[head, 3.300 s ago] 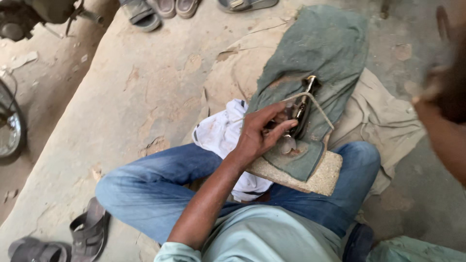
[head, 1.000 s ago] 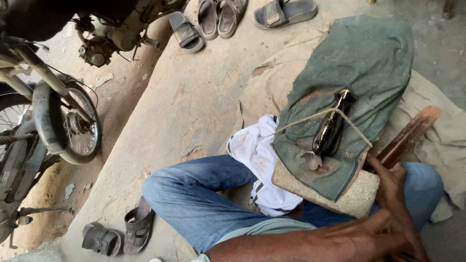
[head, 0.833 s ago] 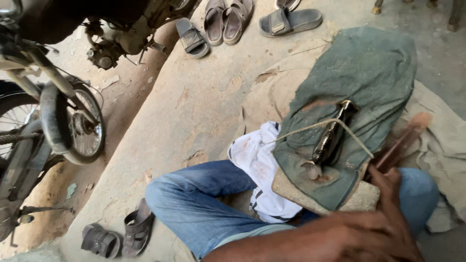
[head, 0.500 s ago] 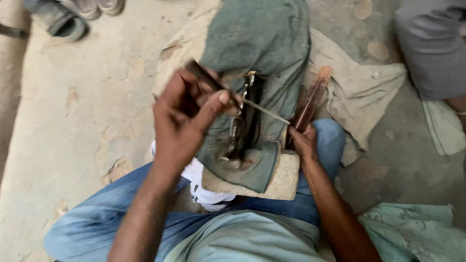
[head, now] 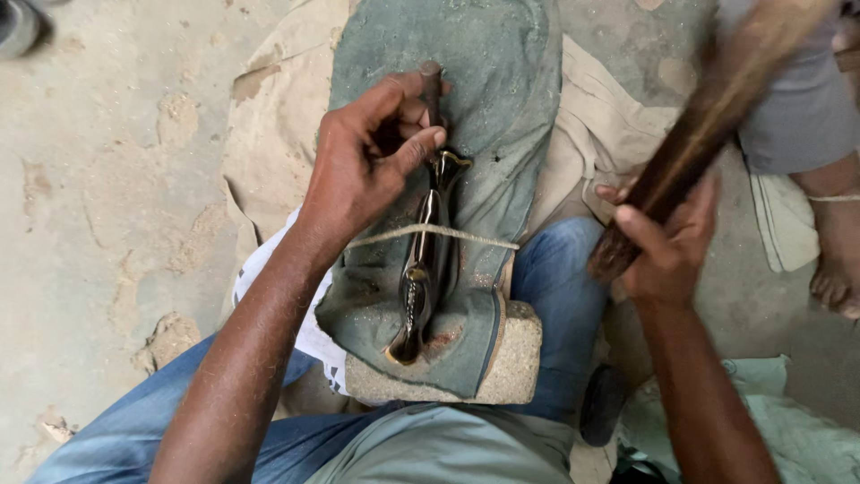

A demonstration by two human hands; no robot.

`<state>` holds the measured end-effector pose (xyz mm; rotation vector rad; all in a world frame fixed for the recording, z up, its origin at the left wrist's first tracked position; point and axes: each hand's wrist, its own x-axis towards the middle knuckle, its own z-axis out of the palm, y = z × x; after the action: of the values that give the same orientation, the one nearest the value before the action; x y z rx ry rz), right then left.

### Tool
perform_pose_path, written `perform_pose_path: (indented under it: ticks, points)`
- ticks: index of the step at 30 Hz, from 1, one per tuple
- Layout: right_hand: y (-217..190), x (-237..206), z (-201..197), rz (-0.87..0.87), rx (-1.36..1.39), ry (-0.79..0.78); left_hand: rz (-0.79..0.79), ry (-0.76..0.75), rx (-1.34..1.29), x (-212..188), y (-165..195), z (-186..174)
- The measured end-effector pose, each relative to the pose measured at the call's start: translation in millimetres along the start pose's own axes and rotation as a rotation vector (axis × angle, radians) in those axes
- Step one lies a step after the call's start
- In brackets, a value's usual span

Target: The person uses a hammer and chisel to shape a small metal object secured on a padded block. They repeatedly strike the chisel to refine the object's edges and surface, occasionally repositioning the item and wiping away debris.

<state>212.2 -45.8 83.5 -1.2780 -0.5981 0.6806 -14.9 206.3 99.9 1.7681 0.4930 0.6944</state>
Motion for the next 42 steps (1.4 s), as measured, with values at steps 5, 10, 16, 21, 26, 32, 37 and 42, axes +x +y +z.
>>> perform_pose_path:
  ticks: [5,10,16,21,26,32,37,42]
  points:
    - [-52,34,22,0.201,-0.291,-0.198,0.002,-0.003,0.050,5,-7,0]
    - [-110,62,55,-0.008,-0.935,-0.288,0.136,-0.016,0.139,-1,-3,1]
    - [-141,75,71,-0.205,-1.355,-0.416,0.115,0.029,0.172,-3,1,6]
    - [-145,82,78,-0.295,-1.550,-0.469,0.161,0.019,0.191,-1,-1,3]
    - [-147,83,93,-0.281,-1.746,-0.573,0.242,-0.038,0.246,1,0,-1]
    - [-149,84,88,-0.067,-1.761,-0.548,0.223,0.001,0.221,-1,-2,-1]
    - [-140,78,54,-0.060,-1.709,-0.492,0.232,0.001,0.173,-1,-7,0]
    - [-134,75,56,-0.361,-1.625,-0.503,0.270,-0.054,0.216,3,-4,-5]
